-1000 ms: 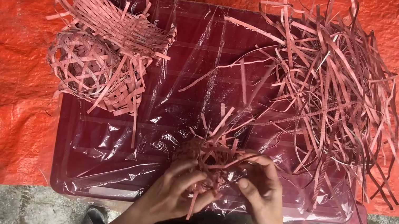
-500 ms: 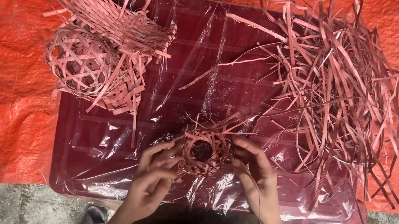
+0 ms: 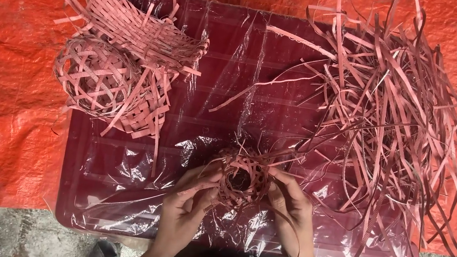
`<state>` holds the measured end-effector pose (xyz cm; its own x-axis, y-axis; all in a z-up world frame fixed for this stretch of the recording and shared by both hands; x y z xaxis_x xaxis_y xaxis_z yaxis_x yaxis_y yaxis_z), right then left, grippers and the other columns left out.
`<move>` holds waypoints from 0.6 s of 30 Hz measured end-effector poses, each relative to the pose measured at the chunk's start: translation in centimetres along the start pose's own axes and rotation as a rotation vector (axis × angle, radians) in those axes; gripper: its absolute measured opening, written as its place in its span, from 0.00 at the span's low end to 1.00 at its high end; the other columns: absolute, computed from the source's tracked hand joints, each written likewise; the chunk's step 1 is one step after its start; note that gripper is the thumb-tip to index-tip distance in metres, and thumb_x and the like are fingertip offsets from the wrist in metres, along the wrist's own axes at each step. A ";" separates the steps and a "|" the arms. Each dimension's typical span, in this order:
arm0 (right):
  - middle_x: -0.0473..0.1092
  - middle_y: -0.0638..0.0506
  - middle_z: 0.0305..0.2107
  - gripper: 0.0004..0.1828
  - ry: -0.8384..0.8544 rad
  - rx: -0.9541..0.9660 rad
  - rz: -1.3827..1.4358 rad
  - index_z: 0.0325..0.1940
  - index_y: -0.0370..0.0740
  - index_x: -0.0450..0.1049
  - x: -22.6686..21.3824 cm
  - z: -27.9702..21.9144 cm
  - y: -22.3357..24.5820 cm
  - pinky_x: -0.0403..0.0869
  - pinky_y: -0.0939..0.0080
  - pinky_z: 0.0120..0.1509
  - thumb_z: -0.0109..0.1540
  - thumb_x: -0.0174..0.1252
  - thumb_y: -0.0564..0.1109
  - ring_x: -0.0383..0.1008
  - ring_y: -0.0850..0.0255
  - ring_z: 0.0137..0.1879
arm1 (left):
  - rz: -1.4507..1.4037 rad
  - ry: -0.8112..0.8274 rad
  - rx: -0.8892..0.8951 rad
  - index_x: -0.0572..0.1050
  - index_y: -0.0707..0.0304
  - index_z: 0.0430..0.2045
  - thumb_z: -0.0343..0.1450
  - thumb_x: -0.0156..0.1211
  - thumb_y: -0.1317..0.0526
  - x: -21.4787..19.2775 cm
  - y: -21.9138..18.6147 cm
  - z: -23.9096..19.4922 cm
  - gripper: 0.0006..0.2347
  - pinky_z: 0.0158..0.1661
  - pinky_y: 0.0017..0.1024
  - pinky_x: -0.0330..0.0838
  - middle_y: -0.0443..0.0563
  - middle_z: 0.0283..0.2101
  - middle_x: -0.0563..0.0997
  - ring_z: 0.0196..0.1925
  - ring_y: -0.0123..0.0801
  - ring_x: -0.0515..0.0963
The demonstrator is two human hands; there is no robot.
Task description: The person weaves pink plastic strips by hand into a small basket-like structure. They repeatedly interlace strips over and under existing strands, gradually building up the sides of the basket on a red plastic surface.
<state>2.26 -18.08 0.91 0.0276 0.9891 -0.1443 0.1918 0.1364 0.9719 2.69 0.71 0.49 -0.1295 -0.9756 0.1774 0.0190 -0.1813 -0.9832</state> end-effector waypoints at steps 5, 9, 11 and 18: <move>0.66 0.54 0.34 0.20 -0.004 -0.015 0.043 0.51 0.42 0.67 -0.7 -0.1 -1.7 0.65 0.69 0.42 0.58 0.47 0.53 0.64 0.66 0.36 | -0.021 -0.038 -0.056 0.70 0.68 0.40 0.62 0.47 0.81 -0.3 1.2 -0.2 0.16 0.46 0.24 0.77 0.57 0.50 0.68 0.52 0.38 0.72; 0.70 0.53 0.36 0.18 -0.013 0.079 0.015 0.49 0.42 0.70 -1.2 0.0 -2.1 0.63 0.71 0.36 0.56 0.51 0.48 0.64 0.68 0.30 | -0.028 0.002 0.010 0.69 0.64 0.42 0.62 0.46 0.83 -0.5 1.5 -0.1 0.19 0.46 0.23 0.76 0.55 0.50 0.69 0.53 0.34 0.71; 0.70 0.52 0.38 0.18 0.039 0.058 0.076 0.50 0.42 0.69 -1.5 0.3 -2.6 0.67 0.67 0.42 0.57 0.51 0.47 0.67 0.64 0.37 | -0.025 0.054 -0.041 0.67 0.65 0.44 0.63 0.47 0.79 -1.3 1.4 0.5 0.17 0.52 0.27 0.68 0.56 0.50 0.68 0.54 0.36 0.69; 0.69 0.49 0.45 0.19 0.117 0.032 0.082 0.47 0.40 0.68 -1.1 1.4 -1.0 0.67 0.59 0.58 0.56 0.49 0.51 0.68 0.59 0.52 | 0.220 0.349 -0.133 0.67 0.60 0.47 0.65 0.50 0.74 -3.4 0.2 4.4 0.16 0.21 0.07 0.61 0.50 0.49 0.73 0.20 0.14 0.64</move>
<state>3.36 -19.42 -0.19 -0.0700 0.9967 -0.0405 0.2246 0.0553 0.9729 7.50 3.44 -0.12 -0.4642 -0.8849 -0.0393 -0.0417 0.0661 -0.9969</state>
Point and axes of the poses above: each hand's wrist, its own z-axis towards the middle knuckle, its own x-axis out of the palm, y = z × x, the point moved 2 cm from there along z, towards the middle knuckle
